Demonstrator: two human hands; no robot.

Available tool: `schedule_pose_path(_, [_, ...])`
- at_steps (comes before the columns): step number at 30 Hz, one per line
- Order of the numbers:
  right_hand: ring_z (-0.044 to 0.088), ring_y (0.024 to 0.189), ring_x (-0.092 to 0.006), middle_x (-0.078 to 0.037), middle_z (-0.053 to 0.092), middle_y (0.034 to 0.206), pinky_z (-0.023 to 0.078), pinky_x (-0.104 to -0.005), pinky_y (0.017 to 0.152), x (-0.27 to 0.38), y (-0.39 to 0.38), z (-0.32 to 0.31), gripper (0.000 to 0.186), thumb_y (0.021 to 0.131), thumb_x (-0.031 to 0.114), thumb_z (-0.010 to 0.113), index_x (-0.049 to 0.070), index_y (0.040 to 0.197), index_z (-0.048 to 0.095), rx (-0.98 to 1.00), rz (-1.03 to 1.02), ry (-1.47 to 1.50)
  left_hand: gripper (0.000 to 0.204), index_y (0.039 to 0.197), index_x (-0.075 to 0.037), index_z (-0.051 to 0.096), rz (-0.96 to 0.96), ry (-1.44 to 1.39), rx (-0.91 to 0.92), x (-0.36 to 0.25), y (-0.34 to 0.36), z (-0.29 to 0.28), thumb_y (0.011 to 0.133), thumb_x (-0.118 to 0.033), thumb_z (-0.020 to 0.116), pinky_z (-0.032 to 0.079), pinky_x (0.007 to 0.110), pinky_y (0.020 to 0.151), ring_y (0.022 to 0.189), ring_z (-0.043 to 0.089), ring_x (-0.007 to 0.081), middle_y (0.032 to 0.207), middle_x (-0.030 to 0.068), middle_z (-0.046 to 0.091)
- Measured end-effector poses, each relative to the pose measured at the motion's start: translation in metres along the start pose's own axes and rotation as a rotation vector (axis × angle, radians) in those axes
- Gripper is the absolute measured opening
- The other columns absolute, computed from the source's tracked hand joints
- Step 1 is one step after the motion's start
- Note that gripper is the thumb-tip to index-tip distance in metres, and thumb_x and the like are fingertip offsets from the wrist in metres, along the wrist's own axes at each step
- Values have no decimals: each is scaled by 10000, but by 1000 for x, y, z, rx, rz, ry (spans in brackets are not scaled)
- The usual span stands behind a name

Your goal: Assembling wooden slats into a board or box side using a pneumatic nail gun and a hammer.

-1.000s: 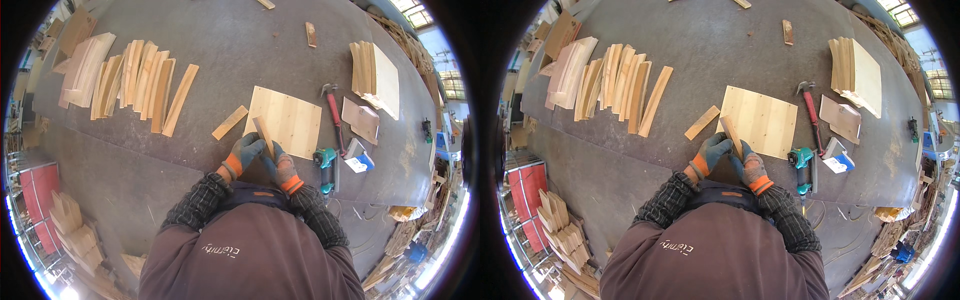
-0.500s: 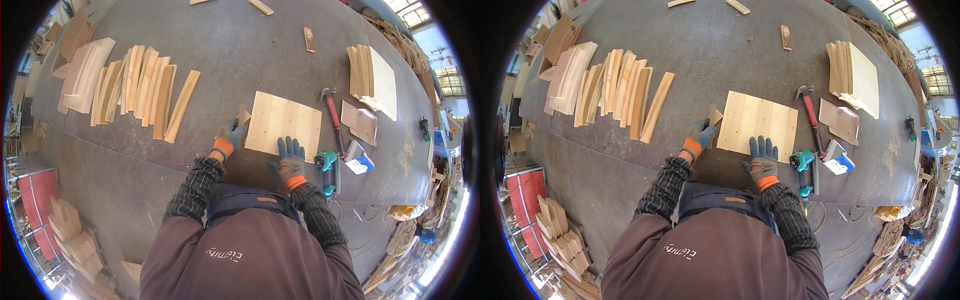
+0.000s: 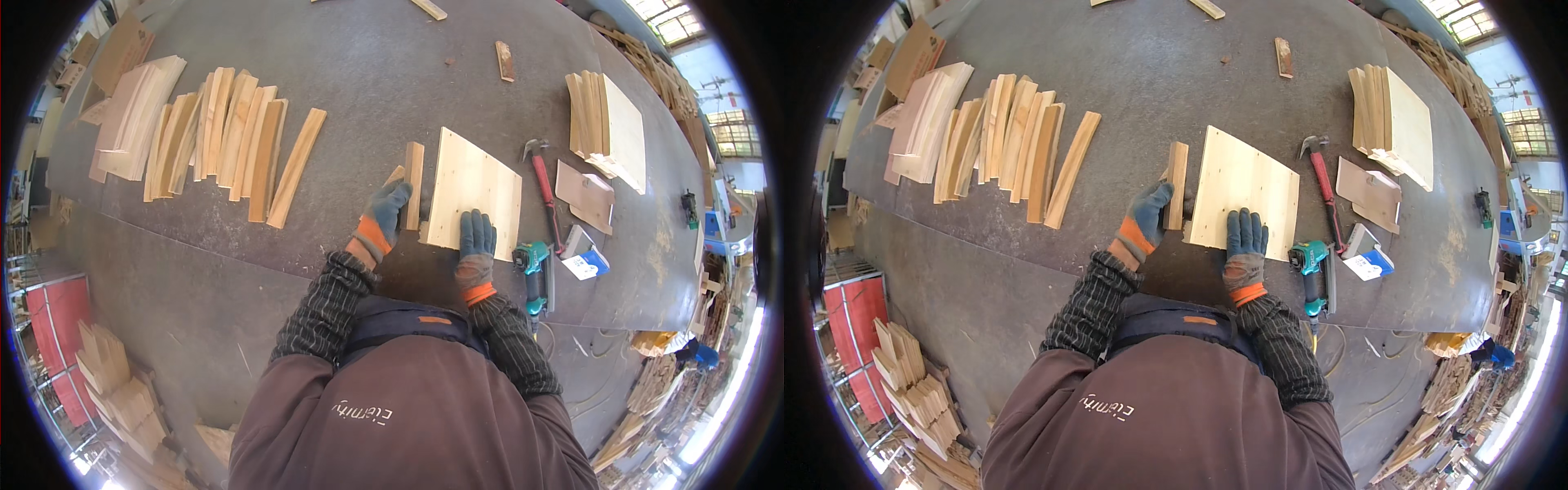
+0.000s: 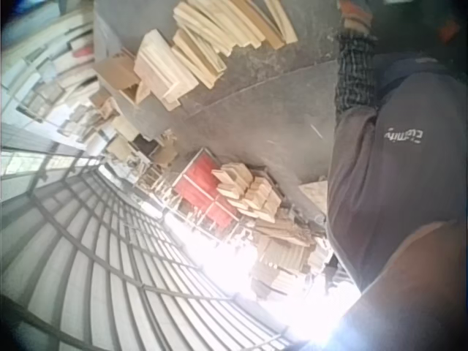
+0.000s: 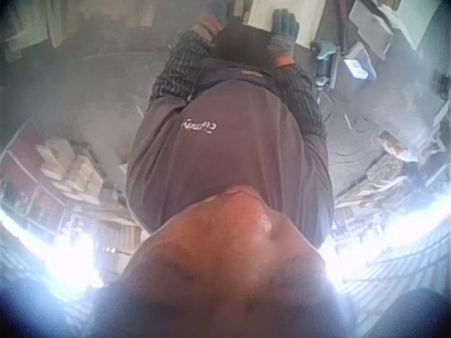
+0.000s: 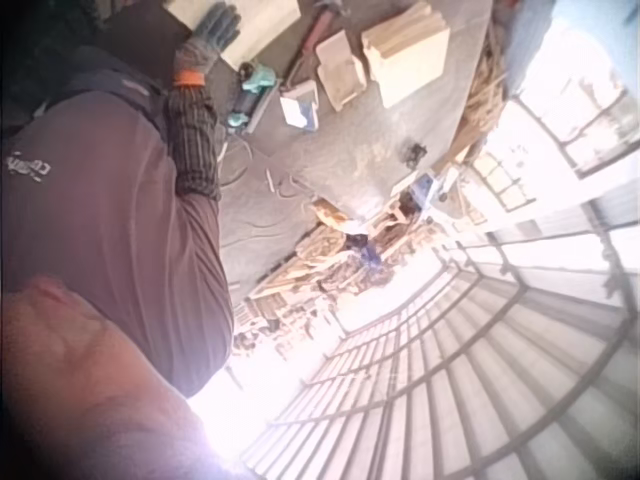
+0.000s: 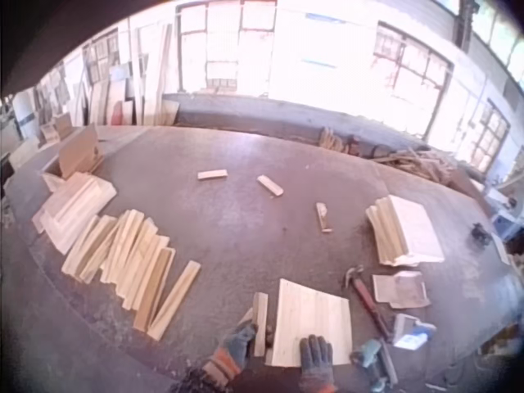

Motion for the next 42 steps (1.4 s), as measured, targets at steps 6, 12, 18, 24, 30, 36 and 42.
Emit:
schedule_pose_path(6, [364,1545,-450,-229,422,1644,246,-616,1274,8,-7,-23,675,962,130,497,24,1621,398,-72,-27,157,508,1413,83,542,-20,9,23,-10,-2,32,1111,-324,582,620,371,978,1148,712,272,1316,223,670])
schedule_pose_path(12, [378,1542,-448,-233,435,1634,240,-611,1283,4,-8,-24,660,971,123,486,13,1616,402,-90,-43,185,630,1501,105,493,-79,69,189,1,-11,43,1077,-336,641,571,371,1042,1219,679,265,1402,212,644])
schedule_pose_path(18, [382,1535,-455,-232,437,1632,247,-608,1278,4,-13,-27,659,971,142,502,18,1612,412,-95,-53,195,625,1512,105,485,-111,34,197,3,-16,41,1077,-313,649,566,365,1046,1226,676,262,1376,206,661])
schedule_pose_path(24, [392,1527,-452,-228,440,1630,261,-604,1270,3,-14,-27,652,975,151,508,32,1611,422,-127,-55,199,677,1512,89,473,-86,165,234,6,-15,38,1065,-384,663,539,386,1121,1310,643,285,1432,229,622])
schedule_pose_path(30, [403,1523,-447,-222,441,1632,279,-602,1264,1,-16,-28,645,977,146,509,50,1610,432,-99,-50,178,675,1475,90,511,-62,186,266,4,-19,39,1061,-420,666,552,378,1082,1279,657,271,1405,219,639])
schedule_pose_path(36, [433,1505,-439,-213,473,1615,308,-592,1253,4,-14,-38,619,976,136,509,50,1588,467,-96,-70,151,579,1365,87,606,-49,290,197,7,-21,34,1070,-408,659,572,355,1025,1162,700,241,1315,197,695])
schedule_pose_path(42, [449,1495,-435,-201,491,1607,316,-589,1250,3,-13,-37,598,977,128,506,49,1570,498,-100,-61,147,557,1363,96,610,-69,251,178,8,-20,33,1080,-382,649,576,344,1013,1143,709,238,1296,201,704])
Point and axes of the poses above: each hand's wrist, its own y-axis towards the middle knuckle, its own z-axis out of the palm, x = y × z, the point moved 3 cm from there along y, towards the middle knuckle
